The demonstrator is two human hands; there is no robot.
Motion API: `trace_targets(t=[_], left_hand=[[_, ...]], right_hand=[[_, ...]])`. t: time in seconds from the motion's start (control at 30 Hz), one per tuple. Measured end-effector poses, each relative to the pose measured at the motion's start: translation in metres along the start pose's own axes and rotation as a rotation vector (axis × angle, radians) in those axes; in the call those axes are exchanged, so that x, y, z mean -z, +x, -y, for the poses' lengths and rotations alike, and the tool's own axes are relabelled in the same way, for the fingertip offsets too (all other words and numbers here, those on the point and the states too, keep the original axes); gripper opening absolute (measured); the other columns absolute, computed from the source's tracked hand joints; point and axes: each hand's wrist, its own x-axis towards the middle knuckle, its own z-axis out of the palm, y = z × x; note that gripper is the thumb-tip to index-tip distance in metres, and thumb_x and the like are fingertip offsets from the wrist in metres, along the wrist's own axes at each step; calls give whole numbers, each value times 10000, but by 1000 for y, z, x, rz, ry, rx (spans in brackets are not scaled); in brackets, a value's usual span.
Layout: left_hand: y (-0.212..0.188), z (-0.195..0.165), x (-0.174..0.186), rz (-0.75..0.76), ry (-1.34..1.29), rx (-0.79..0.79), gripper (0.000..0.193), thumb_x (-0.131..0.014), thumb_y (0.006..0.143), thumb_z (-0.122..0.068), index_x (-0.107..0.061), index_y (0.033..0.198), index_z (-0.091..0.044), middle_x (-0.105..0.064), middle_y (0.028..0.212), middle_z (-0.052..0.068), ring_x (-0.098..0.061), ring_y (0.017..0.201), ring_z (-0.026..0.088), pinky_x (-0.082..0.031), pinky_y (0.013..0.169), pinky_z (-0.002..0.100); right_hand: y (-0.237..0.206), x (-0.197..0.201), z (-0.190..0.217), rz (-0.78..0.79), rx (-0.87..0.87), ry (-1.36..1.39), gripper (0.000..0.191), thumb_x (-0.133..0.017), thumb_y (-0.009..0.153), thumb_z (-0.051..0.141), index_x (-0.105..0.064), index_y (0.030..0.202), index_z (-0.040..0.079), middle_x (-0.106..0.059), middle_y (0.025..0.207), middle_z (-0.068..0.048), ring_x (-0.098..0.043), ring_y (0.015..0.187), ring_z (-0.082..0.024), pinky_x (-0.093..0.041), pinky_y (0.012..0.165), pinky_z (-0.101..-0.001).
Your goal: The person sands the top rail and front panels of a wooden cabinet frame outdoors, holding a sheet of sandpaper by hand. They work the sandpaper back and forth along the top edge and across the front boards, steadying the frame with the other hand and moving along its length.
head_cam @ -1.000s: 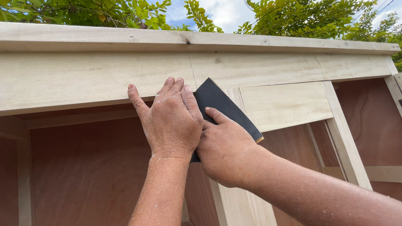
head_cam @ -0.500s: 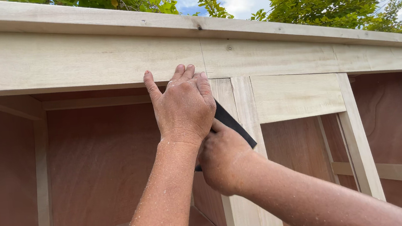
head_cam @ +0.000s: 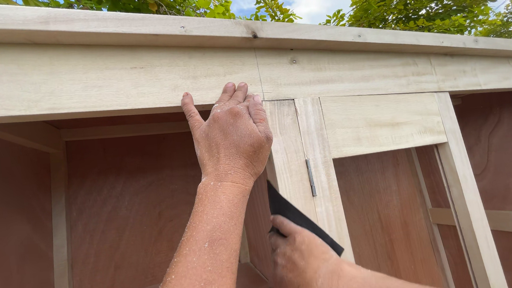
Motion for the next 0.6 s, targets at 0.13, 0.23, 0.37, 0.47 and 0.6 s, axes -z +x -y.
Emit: trace_targets(t=[0.13, 0.23, 0.37, 0.47, 0.6], left_hand=[[-1, 1, -1, -18, 11, -3, 497, -339, 1048, -281, -674, 1308, -23, -656, 1382, 78, -515, 1378, 225, -27, 1222, 643], [-2, 2, -1, 3, -7, 17, 492, -346, 1045, -284, -676, 1306, -30, -652, 1387, 77, -519, 1380, 222, -23, 1228, 641], [-3, 3, -2, -20, -3, 12, 493, -345, 1044, -279, -669, 1316, -25, -651, 1387, 84, -523, 1373, 225, -19, 1221, 647], [-3, 4, -3, -14, 23, -6, 486, -334, 1042, -271, -671, 1300, -34, -649, 1391, 76, -511, 1380, 220, -16, 1215, 646], [-4, 4, -4, -29, 32, -7, 492, -337, 1040, -269, -663, 1322, -32, -657, 1380, 72, -512, 1380, 208, -27, 1222, 642]], right_hand=[[-9, 1, 1, -115, 48, 79, 436, -461, 1057, 356, -787, 1095, 69, -709, 1269, -129, -437, 1437, -279, -50, 1291, -497], [-8, 36, -41, -85, -139, 19, 392, -468, 1029, 304, -768, 1097, 61, -691, 1260, -106, -385, 1450, -239, -30, 1272, -475], [-17, 45, -55, -78, -246, 20, 427, -426, 1057, 286, -808, 1023, 100, -759, 1198, -22, -384, 1488, -174, -33, 1329, -459], [-15, 12, -10, -59, -7, -28, 393, -490, 1032, 330, -775, 1099, 68, -694, 1278, -104, -435, 1416, -264, -71, 1274, -501], [-13, -19, 3, -260, 220, 154, 353, -473, 985, 240, -793, 1054, 106, -709, 1293, -34, -457, 1416, -243, -96, 1305, -473]])
